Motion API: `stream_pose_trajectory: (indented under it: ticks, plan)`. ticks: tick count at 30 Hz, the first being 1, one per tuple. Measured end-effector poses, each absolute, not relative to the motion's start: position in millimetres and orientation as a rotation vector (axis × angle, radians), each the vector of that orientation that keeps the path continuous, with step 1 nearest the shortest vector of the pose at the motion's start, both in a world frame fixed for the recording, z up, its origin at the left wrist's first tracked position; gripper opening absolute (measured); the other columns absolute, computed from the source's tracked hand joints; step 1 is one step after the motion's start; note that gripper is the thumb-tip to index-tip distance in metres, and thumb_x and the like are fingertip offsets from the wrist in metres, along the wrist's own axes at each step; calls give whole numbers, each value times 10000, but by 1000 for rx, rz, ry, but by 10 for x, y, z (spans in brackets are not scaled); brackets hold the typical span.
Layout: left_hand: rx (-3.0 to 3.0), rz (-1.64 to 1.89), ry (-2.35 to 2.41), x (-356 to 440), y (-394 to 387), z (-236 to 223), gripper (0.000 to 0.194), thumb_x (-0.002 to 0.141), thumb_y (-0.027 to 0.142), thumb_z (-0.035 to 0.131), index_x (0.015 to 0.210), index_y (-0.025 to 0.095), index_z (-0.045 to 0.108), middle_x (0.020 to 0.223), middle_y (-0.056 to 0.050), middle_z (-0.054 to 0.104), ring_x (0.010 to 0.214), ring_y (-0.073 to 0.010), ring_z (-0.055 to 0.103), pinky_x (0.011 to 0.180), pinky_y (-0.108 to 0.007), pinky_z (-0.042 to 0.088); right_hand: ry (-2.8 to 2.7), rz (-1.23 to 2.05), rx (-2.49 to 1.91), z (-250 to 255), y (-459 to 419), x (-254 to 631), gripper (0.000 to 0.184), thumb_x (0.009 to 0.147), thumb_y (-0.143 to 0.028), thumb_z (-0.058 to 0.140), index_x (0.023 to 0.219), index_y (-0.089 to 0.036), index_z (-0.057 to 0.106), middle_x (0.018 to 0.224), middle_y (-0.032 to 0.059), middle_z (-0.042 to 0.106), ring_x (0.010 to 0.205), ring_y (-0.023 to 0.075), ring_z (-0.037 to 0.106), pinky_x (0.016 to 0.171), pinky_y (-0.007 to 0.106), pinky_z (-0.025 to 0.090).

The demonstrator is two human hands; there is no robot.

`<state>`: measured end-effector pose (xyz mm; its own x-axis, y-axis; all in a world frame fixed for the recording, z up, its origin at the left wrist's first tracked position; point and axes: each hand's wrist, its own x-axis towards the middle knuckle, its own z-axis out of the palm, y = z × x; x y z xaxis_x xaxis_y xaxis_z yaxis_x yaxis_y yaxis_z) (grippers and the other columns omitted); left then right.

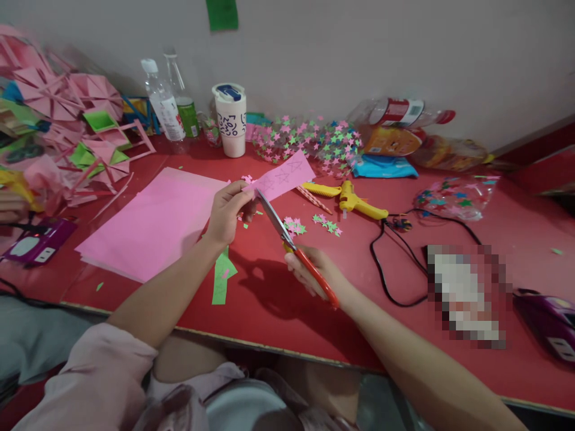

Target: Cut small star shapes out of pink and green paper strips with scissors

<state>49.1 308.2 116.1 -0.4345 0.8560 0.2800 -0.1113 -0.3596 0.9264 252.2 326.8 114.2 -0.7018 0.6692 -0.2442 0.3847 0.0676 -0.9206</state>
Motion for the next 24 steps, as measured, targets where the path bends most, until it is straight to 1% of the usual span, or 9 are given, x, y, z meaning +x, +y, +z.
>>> stream_pose_trajectory:
  ticks: [5, 9, 18, 24]
  plan:
    - [1068, 1871, 1216, 503, 3076, 1158, 198, 773, 252, 563, 586, 191, 544, 471, 48, 509, 386, -45, 446, 360, -166, 341, -2069, 1807, -1069, 1172, 3269, 2508, 464, 786, -634, 545, 641, -213, 413, 412, -94, 375, 310, 57, 342, 353, 207, 276]
    - [1076, 1855, 1203, 547, 3065, 1142, 210, 779, 269, 569, 584, 190, 565, 478, 45, 520, 381, -42, 443, 365, -174, 347, -2042, 1808, -1071, 1165, 3251, 2508, 444, 808, -621, 508, 668, -204, 443, 398, -99, 374, 300, 61, 361, 359, 205, 308]
    - [1071, 1833, 1161, 600, 3076, 1095, 229, 793, 280, 566, 586, 182, 576, 482, 43, 533, 384, -41, 449, 372, -171, 349, -2030, 1790, -1073, 1144, 3237, 2505, 422, 811, -598, 507, 678, -201, 455, 416, -97, 381, 313, 63, 382, 366, 206, 328]
    - [1058, 1828, 1148, 612, 3086, 1077, 231, 796, 284, 567, 592, 177, 577, 481, 45, 535, 375, -40, 450, 365, -171, 339, -1990, 1796, -1137, 1143, 3220, 2490, 386, 835, -554, 491, 677, -206, 445, 408, -100, 374, 292, 59, 369, 346, 198, 314]
